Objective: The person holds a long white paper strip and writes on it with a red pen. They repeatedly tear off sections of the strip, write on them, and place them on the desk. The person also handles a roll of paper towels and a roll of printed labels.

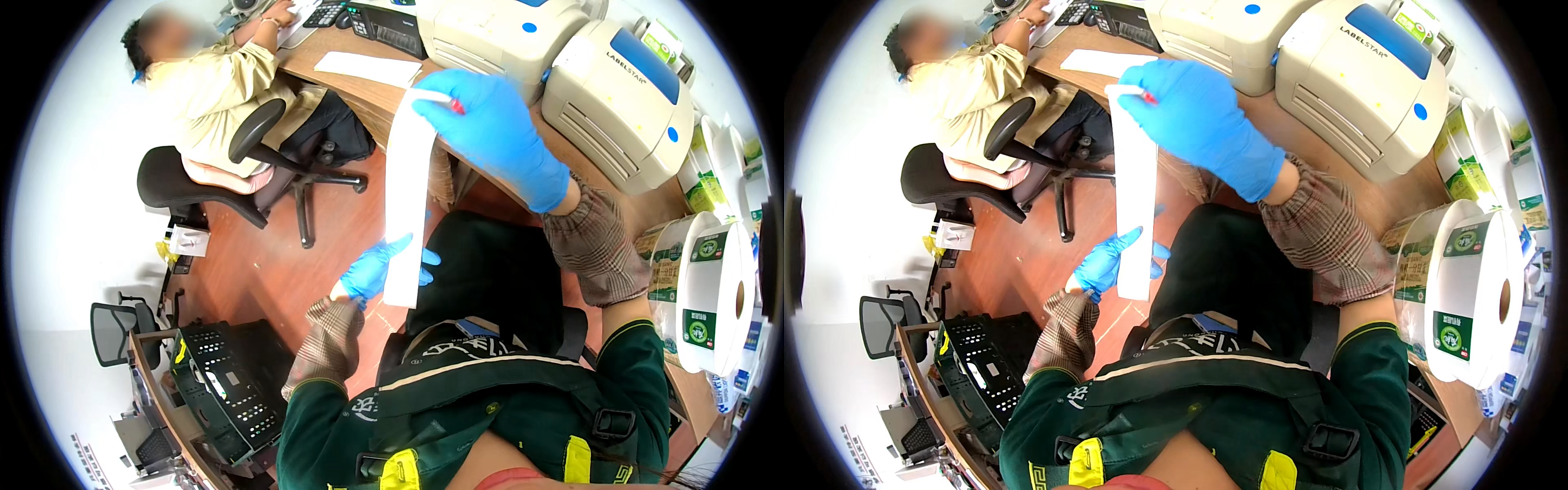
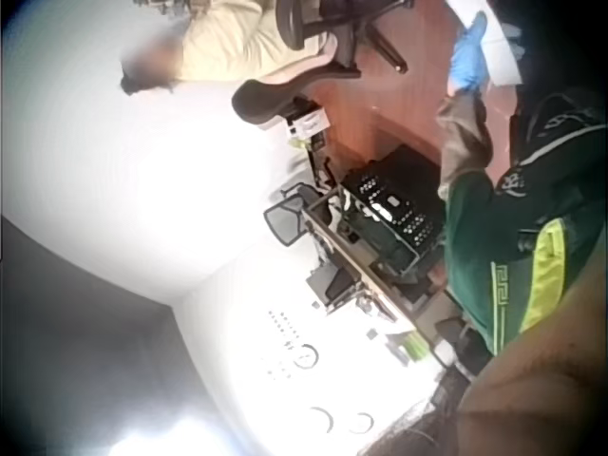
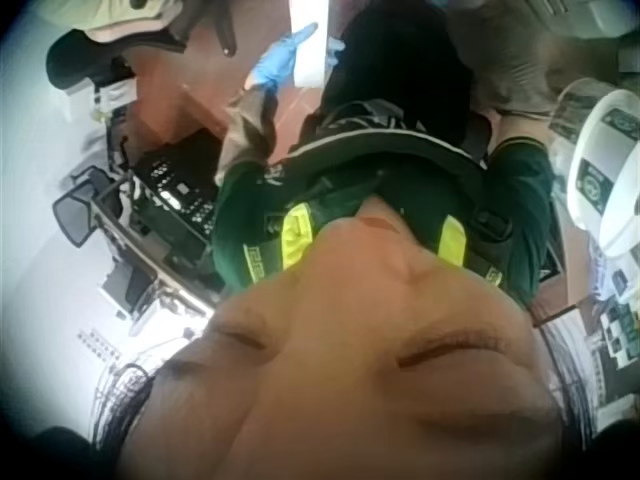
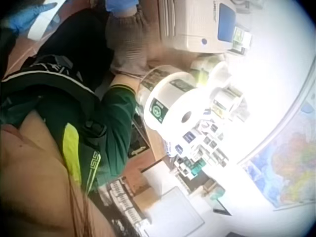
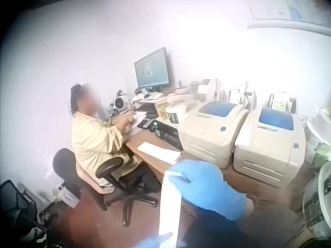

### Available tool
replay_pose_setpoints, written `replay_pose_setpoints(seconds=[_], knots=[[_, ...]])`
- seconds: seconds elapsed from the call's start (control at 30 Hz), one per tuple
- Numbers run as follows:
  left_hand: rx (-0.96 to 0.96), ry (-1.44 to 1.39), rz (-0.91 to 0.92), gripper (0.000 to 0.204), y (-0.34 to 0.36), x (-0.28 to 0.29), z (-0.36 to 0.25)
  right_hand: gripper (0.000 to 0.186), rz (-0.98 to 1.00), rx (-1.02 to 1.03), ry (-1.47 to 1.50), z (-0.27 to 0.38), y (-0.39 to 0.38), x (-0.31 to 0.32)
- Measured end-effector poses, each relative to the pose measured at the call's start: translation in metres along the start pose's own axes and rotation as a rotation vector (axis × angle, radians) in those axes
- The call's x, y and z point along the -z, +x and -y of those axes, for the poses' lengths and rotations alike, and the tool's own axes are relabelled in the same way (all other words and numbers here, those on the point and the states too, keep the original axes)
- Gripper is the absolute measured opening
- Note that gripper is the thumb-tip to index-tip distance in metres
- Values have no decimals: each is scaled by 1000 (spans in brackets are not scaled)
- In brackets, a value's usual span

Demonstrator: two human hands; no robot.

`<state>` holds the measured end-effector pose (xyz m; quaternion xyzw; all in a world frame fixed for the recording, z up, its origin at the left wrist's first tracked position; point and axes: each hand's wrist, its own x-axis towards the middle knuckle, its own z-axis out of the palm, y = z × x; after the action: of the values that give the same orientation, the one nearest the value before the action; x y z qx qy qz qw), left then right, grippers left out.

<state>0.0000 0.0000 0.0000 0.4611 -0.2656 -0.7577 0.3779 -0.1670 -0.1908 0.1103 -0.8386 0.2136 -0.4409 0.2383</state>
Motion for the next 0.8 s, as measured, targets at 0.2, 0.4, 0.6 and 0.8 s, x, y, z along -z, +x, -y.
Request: replay_pose_setpoints(seconds=[0.2, 0.4, 0.6, 0.8], knots=[[-39, -265, -23, 65, 0, -9, -1, 15, 89, 49, -105, 26, -12, -3], [-154, -9, -49, 60, 9, 7, 12, 18, 101, 40, -10, 32, -3, 16], [-374, 410, -56, 55, 9, 0, -36, 24, 251, 71, 124, 32, -3, 22], [-278, 328, 183, 45, 18, -23, -47, 23, 163, 48, 114, 25, 3, 27]])
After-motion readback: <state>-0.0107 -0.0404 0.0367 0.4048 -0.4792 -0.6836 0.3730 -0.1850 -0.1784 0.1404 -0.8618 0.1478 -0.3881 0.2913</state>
